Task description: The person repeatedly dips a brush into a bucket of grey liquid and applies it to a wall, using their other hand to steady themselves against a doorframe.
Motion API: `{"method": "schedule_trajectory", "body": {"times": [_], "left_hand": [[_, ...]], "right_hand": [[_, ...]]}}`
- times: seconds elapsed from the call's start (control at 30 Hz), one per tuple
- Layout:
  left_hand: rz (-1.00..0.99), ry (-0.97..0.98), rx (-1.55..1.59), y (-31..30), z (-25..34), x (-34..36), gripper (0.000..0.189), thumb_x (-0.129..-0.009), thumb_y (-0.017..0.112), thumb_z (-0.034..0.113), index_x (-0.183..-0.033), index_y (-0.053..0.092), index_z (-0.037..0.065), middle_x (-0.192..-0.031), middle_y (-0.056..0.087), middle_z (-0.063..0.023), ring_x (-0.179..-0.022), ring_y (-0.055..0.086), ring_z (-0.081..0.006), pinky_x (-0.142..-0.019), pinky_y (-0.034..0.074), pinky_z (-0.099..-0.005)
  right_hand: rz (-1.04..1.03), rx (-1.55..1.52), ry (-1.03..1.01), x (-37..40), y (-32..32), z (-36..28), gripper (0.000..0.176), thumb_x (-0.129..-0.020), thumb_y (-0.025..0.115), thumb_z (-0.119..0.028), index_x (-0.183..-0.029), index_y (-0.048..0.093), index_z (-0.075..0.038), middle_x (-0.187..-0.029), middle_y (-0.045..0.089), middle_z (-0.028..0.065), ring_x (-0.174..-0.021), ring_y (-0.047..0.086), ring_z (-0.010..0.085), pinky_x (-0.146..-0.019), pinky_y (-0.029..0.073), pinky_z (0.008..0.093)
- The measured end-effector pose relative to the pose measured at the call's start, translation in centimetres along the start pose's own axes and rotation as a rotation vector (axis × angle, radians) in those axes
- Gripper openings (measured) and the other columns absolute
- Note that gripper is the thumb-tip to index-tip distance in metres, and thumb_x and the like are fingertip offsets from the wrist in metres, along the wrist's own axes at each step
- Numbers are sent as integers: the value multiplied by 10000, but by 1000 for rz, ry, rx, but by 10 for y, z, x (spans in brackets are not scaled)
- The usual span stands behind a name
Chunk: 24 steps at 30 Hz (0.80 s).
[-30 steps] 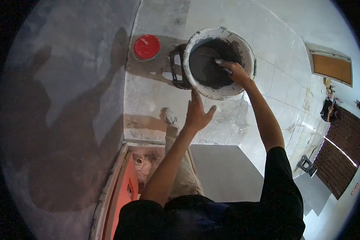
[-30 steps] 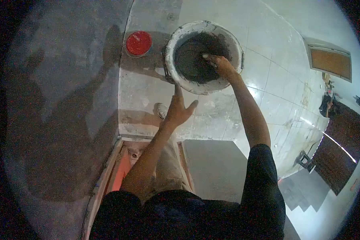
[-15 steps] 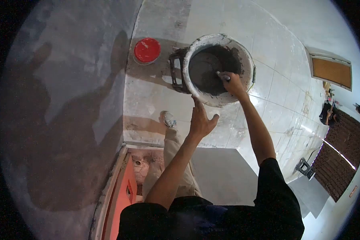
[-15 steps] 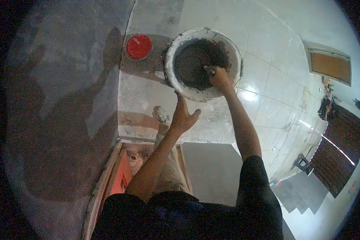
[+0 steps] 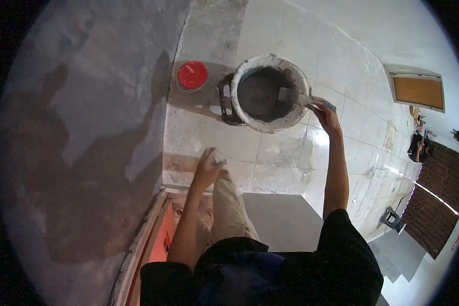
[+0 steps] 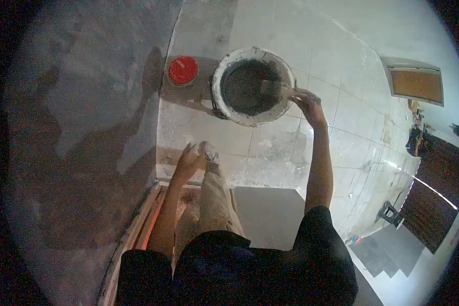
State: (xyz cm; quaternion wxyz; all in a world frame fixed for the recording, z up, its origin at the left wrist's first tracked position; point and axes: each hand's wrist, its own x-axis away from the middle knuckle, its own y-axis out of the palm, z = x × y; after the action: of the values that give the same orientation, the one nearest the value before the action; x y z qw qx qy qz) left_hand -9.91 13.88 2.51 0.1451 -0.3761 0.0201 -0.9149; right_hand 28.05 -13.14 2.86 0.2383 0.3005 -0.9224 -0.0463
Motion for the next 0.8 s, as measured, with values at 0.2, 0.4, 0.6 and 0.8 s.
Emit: {"method": "schedule_trajectory", "body": {"times": [0.2, 0.4, 0.6, 0.8], "left_hand": [[262, -124, -231, -43, -142, 121, 625, -909, 624, 336, -1407, 440, 6, -1490, 357, -235, -1397, 323, -384, -1129, 300, -425], [239, -142, -148, -26, -272, 230, 619, -895, 608, 396, -1375, 466, 32, -1411, 464, -229, -1323, 423, -379, -1093, 343, -430], [639, -301, -225, 25, -299, 311, 614, -880, 590, 475, -1318, 528, 48, -1339, 525, -220, -1254, 486, -376, -1050, 391, -446], [865, -200, 7, 60, -349, 329, 636, -863, 625, 483, -1306, 547, 35, -1251, 581, -236, -1162, 560, -387, -994, 450, -453]], "right_hand": [[188, 140, -167, 32, 21, 10, 321, -878, 713, -200, -1090, 655, 34, -950, 682, 52, -872, 609, 126, -802, 480, 260], [318, 876, -564, 24, 51, 94, 209, -855, 698, -104, -1053, 709, -39, -998, 717, 135, -889, 669, 192, -797, 523, 333], [311, 495, -770, 82, 139, 59, 255, -907, 623, -28, -1140, 652, 70, -1112, 680, 181, -971, 664, 264, -833, 570, 373], [-83, 646, -1430, 190, 317, -58, 356, -811, 667, 107, -1157, 656, 25, -1141, 678, 178, -991, 676, 319, -830, 586, 384]]}}
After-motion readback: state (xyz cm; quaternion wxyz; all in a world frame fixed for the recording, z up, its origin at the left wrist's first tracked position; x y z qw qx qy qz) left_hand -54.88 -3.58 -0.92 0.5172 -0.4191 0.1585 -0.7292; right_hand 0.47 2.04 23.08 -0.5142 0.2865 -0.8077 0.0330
